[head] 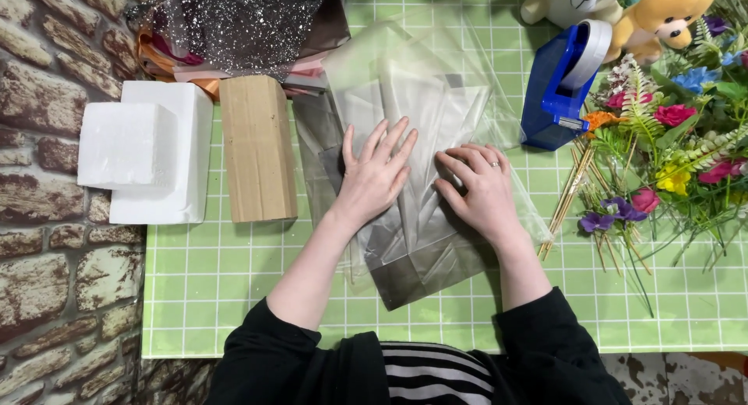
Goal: The person handles and folds several sheets of translucent wrapping paper on a green grid table. They also move white foam blocks and a brown cardboard box aside to clear the workspace. The person uses a blue tape dispenser to apply tape to the paper.
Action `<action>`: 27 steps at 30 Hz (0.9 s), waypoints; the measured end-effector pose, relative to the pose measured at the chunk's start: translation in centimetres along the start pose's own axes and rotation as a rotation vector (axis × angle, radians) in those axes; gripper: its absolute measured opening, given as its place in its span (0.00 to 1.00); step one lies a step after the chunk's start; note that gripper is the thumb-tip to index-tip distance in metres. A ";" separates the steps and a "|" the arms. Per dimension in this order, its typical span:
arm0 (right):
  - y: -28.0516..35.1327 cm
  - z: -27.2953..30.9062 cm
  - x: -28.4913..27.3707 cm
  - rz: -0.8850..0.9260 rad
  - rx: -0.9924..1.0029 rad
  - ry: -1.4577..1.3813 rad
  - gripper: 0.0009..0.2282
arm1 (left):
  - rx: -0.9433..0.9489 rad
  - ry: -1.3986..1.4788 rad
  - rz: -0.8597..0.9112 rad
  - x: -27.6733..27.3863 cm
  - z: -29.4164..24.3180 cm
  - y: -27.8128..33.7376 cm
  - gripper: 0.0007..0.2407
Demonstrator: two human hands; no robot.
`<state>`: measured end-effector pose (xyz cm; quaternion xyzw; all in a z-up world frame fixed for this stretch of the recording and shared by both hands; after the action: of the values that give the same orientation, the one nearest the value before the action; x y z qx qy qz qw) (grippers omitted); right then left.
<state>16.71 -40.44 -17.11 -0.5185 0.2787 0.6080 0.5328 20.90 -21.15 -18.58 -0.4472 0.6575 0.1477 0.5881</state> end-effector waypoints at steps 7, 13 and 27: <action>0.0 0.4 -0.8 0.014 -0.012 -0.014 0.17 | 0.008 -0.065 -0.030 -0.2 0.0 0.0 0.26; -0.1 0.6 -0.6 0.050 -0.027 -0.006 0.19 | -0.043 -0.073 -0.017 -0.1 0.5 0.1 0.31; 0.2 0.2 0.4 0.088 -0.010 0.003 0.22 | 0.128 0.149 0.078 1.3 -0.5 0.2 0.26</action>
<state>16.51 -40.15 -17.44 -0.5095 0.2987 0.6314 0.5026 20.57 -21.94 -19.70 -0.3925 0.7245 0.0942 0.5586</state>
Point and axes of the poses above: each hand's wrist, its own y-axis away from the middle knuckle, its own x-axis out of the palm, z = x × y, the point moved 5 cm from there along -y, towards the middle knuckle, and after that the axes turned 9 degrees about z, right-handed, at the moved point
